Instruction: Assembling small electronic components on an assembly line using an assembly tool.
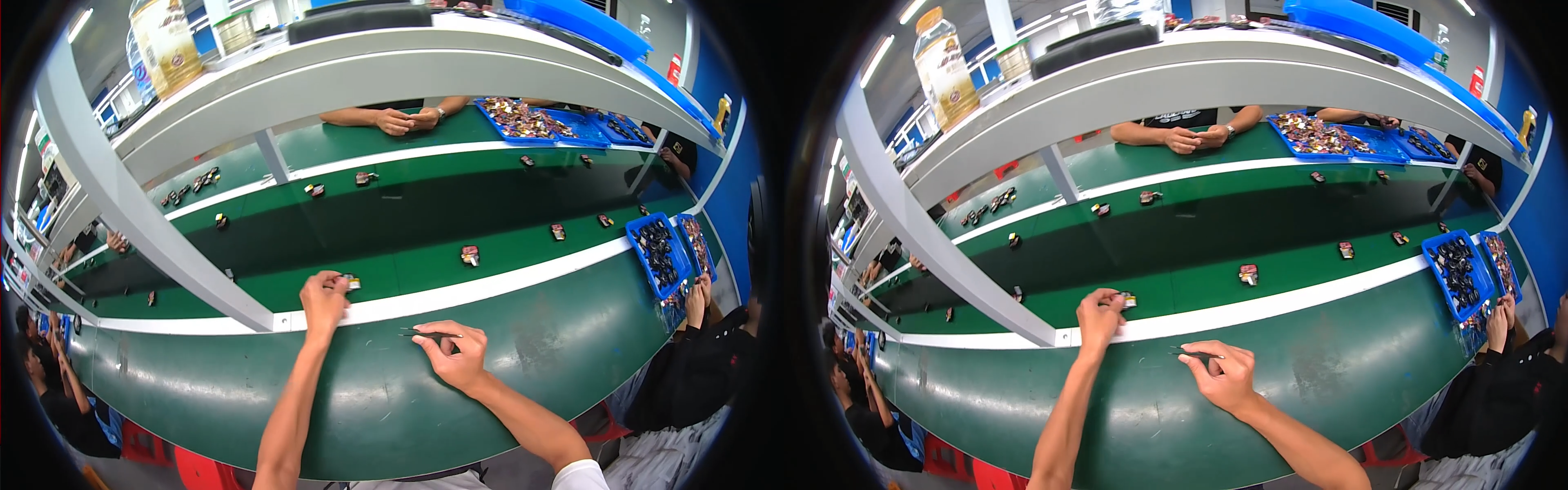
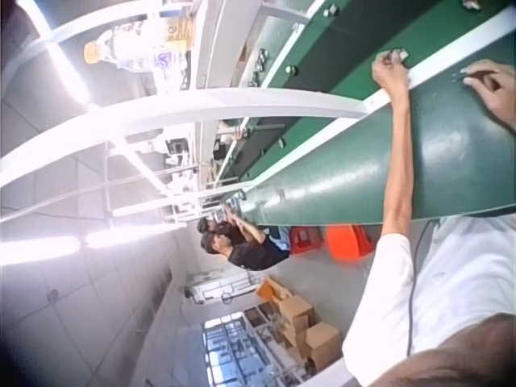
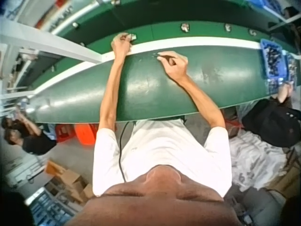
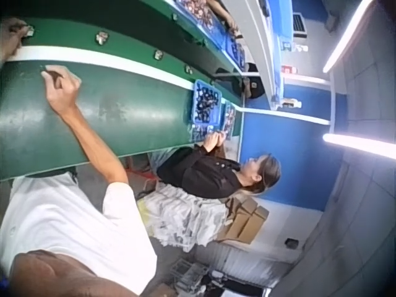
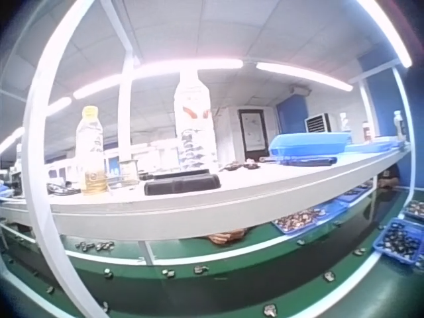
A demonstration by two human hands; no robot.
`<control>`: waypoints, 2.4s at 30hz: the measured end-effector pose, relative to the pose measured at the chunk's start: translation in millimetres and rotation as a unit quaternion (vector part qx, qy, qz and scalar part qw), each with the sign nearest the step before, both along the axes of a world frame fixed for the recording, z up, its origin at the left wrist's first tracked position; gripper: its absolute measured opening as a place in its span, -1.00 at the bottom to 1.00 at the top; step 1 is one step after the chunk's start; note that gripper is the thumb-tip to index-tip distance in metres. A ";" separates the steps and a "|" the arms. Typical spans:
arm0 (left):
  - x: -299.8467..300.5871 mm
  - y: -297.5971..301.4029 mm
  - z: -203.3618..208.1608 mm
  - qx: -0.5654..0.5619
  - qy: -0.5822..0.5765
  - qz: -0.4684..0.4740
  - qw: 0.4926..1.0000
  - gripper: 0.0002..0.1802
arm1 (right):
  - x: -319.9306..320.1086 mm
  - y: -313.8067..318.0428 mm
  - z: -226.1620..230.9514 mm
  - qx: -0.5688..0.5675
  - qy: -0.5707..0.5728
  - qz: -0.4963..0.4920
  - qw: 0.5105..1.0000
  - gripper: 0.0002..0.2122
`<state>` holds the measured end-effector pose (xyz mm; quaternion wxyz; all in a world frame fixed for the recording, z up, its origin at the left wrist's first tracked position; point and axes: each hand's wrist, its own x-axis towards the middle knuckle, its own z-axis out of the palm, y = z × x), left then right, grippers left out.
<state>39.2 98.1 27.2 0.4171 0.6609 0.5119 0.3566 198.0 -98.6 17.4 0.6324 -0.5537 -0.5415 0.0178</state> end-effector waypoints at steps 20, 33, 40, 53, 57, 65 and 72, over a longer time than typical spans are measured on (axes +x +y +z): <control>209.8 6.7 8.1 0.169 0.243 -0.329 0.897 -0.81 | 0.3 2.5 0.4 -0.010 -0.015 -0.004 1.000 -0.84; 48.2 -41.0 17.1 -0.066 -0.089 -0.143 0.983 -0.84 | -0.6 -3.7 -0.5 -0.082 0.141 0.083 0.983 -0.85; -19.2 -106.6 -4.9 -0.178 -0.197 -0.063 0.962 -0.85 | -7.0 -6.0 20.0 -0.146 0.431 0.203 0.867 -0.85; -15.1 -119.8 -5.0 -0.115 -0.221 -0.070 0.966 -0.83 | -15.8 -4.0 2.1 -0.160 0.201 0.092 0.962 -0.85; -13.6 -122.3 -3.1 -0.096 -0.193 -0.075 0.974 -0.83 | -13.0 -7.9 3.8 -0.173 0.167 0.086 0.967 -0.86; -14.2 -125.4 -7.6 -0.084 -0.213 -0.101 0.968 -0.84 | -14.8 -4.9 3.3 -0.183 0.272 0.125 0.936 -0.87; -11.5 -126.5 -5.7 -0.069 -0.226 -0.114 0.965 -0.84 | -10.2 -4.5 4.2 -0.172 0.343 0.140 0.913 -0.86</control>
